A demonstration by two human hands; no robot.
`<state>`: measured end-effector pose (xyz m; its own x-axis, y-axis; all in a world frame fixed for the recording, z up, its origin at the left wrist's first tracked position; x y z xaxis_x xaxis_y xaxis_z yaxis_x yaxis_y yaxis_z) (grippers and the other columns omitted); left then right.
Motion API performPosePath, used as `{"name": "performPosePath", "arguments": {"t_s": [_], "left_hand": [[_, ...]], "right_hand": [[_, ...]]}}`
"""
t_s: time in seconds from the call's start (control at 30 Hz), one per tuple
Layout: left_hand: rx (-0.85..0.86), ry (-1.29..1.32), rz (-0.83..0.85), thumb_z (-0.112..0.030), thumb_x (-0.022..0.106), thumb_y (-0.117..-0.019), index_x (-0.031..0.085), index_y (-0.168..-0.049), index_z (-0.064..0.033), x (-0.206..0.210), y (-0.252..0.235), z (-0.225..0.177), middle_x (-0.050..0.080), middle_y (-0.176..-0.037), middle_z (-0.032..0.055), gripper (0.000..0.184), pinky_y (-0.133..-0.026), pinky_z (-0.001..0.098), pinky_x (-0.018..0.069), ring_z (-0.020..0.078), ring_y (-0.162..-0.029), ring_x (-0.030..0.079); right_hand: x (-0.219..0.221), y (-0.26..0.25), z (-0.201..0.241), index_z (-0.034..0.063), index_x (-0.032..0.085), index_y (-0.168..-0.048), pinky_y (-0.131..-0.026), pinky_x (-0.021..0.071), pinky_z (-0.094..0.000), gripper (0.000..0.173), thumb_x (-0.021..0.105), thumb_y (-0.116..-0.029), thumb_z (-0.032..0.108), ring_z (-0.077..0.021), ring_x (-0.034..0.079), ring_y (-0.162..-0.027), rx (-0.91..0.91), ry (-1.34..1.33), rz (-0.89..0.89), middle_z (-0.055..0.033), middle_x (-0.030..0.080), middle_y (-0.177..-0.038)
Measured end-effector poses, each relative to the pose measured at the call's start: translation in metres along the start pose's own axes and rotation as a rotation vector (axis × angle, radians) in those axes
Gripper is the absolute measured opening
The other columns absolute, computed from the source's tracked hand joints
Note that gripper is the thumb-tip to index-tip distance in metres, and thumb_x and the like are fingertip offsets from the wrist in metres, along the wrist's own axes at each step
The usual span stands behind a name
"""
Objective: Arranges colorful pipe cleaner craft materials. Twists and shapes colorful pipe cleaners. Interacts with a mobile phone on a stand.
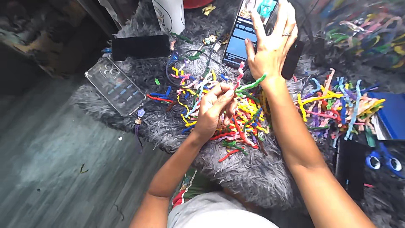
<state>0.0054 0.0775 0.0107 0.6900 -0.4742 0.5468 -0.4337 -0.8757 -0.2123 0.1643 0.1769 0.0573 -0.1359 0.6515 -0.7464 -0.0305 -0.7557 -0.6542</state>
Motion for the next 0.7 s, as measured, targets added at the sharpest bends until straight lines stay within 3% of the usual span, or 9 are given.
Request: {"name": "performPosePath", "arguments": {"t_s": [0.53,0.63,0.7], "left_hand": [[0.004,0.038,0.031,-0.009,0.036,-0.1084,0.057,-0.099,-0.0086,0.002,0.000,0.000,0.058,-0.064,-0.0019,0.023,-0.042,0.0119,0.0412,-0.0001,-0.046,0.050],[-0.001,0.021,0.017,-0.008,0.036,-0.1083,0.058,-0.100,-0.0088,0.002,0.000,0.000,0.059,-0.064,-0.0024,0.023,-0.041,0.0116,0.0418,-0.0008,-0.045,0.050],[0.001,0.013,0.014,-0.009,0.036,-0.1086,0.058,-0.100,-0.0093,0.002,0.000,0.000,0.059,-0.066,-0.0028,0.024,-0.041,0.0113,0.0419,-0.0010,-0.045,0.051]], "right_hand": [[0.015,-0.007,0.008,0.0359,0.059,-0.147,-0.117,0.0088,-0.0755,0.043,0.044,-0.1070,0.044,-0.0473,0.030,-0.151,-0.078,0.023,0.038,-0.0232,0.038,-0.162],[0.004,-0.001,0.002,0.0337,0.061,-0.146,-0.118,0.0139,-0.0720,0.044,0.045,-0.1064,0.046,-0.0457,0.034,-0.150,-0.085,0.007,-0.022,-0.0226,0.041,-0.160],[-0.015,0.003,0.000,0.0273,0.063,-0.144,-0.115,0.0239,-0.0650,0.043,0.050,-0.1056,0.042,-0.0455,0.043,-0.143,-0.109,-0.065,-0.116,-0.0251,0.049,-0.153]]}}
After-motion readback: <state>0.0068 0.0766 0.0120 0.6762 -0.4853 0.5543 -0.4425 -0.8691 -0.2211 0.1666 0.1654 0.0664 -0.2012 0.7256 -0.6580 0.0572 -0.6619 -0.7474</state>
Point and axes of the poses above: each hand's wrist, its own y-axis away from the middle knuckle, its own x-axis out of the palm, z = x × y, the point moved 10 cm from there along -y, towards the middle knuckle
